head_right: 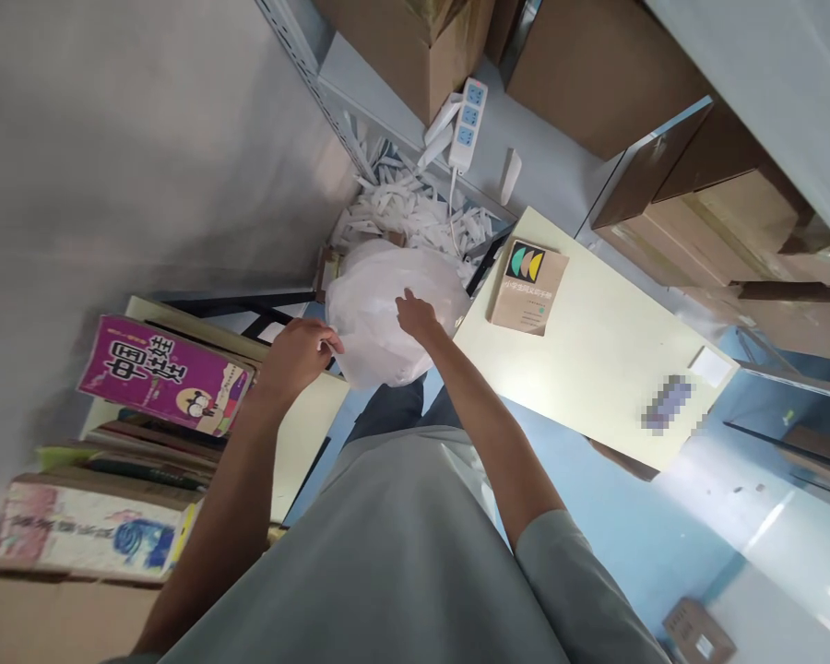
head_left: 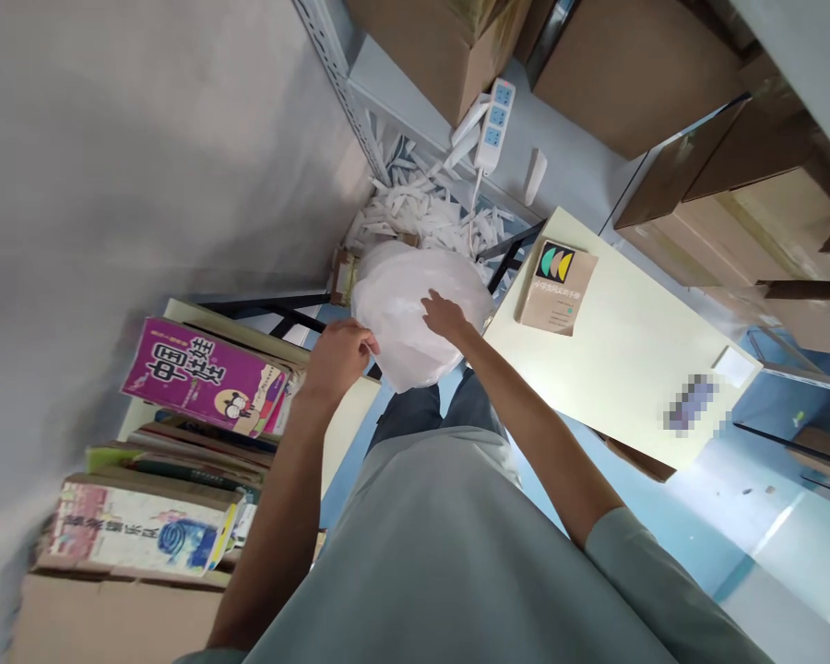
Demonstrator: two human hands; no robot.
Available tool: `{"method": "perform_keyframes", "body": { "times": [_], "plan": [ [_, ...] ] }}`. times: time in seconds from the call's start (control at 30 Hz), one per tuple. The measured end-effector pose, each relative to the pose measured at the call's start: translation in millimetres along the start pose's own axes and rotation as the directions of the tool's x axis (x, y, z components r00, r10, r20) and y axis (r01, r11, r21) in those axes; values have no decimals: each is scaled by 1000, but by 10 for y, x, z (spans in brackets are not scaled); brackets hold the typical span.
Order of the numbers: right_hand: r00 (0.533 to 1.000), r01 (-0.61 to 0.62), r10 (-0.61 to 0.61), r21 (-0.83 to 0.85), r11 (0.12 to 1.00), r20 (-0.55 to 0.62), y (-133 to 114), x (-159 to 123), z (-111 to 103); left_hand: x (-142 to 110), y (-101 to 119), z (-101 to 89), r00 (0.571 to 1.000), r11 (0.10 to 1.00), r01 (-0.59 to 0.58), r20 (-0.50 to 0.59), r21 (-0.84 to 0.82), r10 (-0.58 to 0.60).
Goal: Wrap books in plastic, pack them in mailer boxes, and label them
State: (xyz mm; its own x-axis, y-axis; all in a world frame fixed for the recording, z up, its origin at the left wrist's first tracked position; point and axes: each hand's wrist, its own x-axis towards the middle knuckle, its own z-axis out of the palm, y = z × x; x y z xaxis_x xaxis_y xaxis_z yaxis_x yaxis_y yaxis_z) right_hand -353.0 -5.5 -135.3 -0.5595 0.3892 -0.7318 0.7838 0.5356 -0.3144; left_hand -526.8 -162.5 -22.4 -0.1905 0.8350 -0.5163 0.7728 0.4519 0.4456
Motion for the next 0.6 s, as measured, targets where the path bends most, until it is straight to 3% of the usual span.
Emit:
{"method": "perform_keyframes", "body": {
  "times": [0.27,0.47,0.6],
  "plan": [
    [948,51,-33,51,997,-316,247,634,-195,163,279,307,988,981,-151,-9,-123,151],
    [921,15,-8,15,1000,-389,536,751,-199,444,306,683,970,980,-154,171,-127,174],
    [910,-17,14,-5,1000,-414,747,791,-349,622,209,953,959,996,-92,268,-11,92]
  ]
}}
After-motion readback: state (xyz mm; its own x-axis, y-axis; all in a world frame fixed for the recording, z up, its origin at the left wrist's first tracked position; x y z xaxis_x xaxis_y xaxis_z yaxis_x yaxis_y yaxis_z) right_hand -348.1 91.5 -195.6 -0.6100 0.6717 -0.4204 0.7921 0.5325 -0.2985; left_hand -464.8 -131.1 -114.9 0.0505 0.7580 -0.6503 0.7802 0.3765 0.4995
